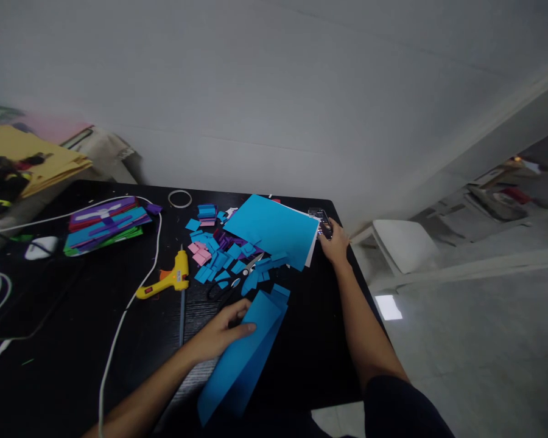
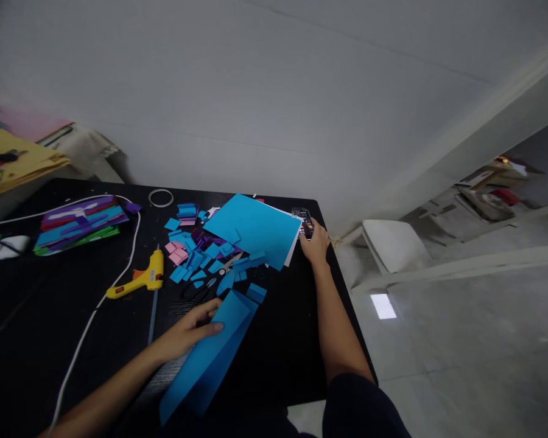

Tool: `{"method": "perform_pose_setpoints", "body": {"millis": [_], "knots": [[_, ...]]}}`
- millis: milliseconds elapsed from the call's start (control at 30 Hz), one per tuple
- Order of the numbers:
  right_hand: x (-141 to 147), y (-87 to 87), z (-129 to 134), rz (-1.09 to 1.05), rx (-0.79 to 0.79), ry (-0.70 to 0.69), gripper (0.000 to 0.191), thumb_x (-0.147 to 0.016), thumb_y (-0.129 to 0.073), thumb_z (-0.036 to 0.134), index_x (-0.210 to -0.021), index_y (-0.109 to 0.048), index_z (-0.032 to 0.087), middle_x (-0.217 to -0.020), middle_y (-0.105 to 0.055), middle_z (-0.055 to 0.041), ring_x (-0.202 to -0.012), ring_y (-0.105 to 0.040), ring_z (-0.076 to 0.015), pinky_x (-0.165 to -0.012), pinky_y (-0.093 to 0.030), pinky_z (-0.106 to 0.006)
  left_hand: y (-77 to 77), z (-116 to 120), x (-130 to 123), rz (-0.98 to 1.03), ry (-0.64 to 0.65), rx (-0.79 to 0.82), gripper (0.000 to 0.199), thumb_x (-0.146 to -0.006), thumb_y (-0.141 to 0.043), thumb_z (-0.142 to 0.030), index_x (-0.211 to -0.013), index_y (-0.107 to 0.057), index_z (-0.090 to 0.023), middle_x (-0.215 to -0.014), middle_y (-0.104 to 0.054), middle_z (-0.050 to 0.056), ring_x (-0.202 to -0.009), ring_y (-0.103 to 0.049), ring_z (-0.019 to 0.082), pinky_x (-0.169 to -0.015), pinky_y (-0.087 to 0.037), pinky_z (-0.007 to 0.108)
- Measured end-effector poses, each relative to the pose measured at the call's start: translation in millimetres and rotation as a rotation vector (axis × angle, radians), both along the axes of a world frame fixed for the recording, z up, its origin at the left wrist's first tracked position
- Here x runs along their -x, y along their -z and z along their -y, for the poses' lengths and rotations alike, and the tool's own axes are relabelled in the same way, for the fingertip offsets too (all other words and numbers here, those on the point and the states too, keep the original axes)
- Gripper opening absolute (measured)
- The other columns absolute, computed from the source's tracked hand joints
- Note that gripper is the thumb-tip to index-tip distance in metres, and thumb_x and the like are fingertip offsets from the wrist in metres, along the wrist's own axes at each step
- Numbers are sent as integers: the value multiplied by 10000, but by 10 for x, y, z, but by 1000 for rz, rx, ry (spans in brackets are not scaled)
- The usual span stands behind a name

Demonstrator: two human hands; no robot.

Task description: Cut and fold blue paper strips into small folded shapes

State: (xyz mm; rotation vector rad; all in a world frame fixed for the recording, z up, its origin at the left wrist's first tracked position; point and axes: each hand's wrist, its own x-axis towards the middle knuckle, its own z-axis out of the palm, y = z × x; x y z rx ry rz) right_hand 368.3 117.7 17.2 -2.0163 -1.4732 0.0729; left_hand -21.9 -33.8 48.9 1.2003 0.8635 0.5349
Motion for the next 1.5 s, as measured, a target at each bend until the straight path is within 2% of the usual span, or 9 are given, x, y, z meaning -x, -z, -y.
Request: {"method": "perform_pose_setpoints", "body": {"millis": [133, 267, 367, 533, 733, 967, 1167, 1500], "knots": [[13, -27, 19, 53, 50, -10, 775, -801, -574, 478, -1497, -440, 165, -1394, -568, -211, -1271, -490, -412, -1069, -343, -587, 26, 8, 7, -14, -6, -2, 417, -828, -755, -482, -1121, -699, -192, -936, -666, 41, -930, -597, 231, -872, -474, 343], [33, -55, 31, 62, 79, 0, 835, -771, -617, 486, -1515, -409, 168, -1420, -547, -217, -1283, -481, -423, -1081, -328, -593, 58, 19, 15, -16, -45, 2, 459, -805, -780, -455, -1182, -698, -206, -1033, -688, 59, -1014, -599, 259, -935, -459, 361], [42, -55, 31, 47, 82, 29, 842, -773, -620, 486, -1511, -401, 146, -1417, -542, -229, -1280, -477, -421, -1094, -317, -589, 58, 19, 14, -14, -42, 2, 448, -816, -776, -439, -1188, -693, -204, -1043, -687, 59, -1004, -598, 254, -930, -458, 355], [36, -30, 10, 45, 67, 72, 797, -792, -607, 480, -1495, -414, 157, -1386, -541, -219, -1259, -460, -408, -1091, -301, -575, 3, -1, 1, -1, 14, -8, 390, -857, -735, -448, -1146, -688, -191, -991, -673, 51, -942, -597, 234, -881, -467, 343], [84, -84, -16, 95, 127, 126, 715, -817, -600, 477, -1470, -477, 213, -1291, -532, -182, -1186, -475, -378, -1053, -324, -533, -49, -17, -5, 43, 45, -12, 347, -870, -718, -459, -1080, -673, -186, -949, -660, 41, -915, -596, 223, -839, -470, 328], [144, -133, -20, 128, 152, 150, 559, -865, -587, 446, -1395, -574, 268, -1276, -495, -150, -1186, -467, -371, -1052, -327, -531, -74, -15, -15, 38, 35, -13, 306, -858, -725, -442, -1040, -679, -200, -973, -667, 38, -918, -600, 224, -821, -468, 321], [141, -135, -16, 106, 153, 155, 712, -845, -601, 451, -1503, -441, 233, -1293, -499, -171, -1208, -456, -386, -1058, -323, -539, -109, -17, -22, 47, 61, -18, 289, -878, -697, -438, -1038, -673, -197, -934, -664, 33, -887, -599, 213, -791, -469, 310], [155, -142, -9, 128, 163, 156, 639, -862, -578, 463, -1461, -492, 257, -1281, -488, -153, -1182, -471, -371, -1052, -327, -526, -104, -19, -22, 30, 77, -51, 274, -884, -689, -431, -1029, -674, -198, -941, -665, 30, -886, -596, 213, -797, -470, 313]]}}
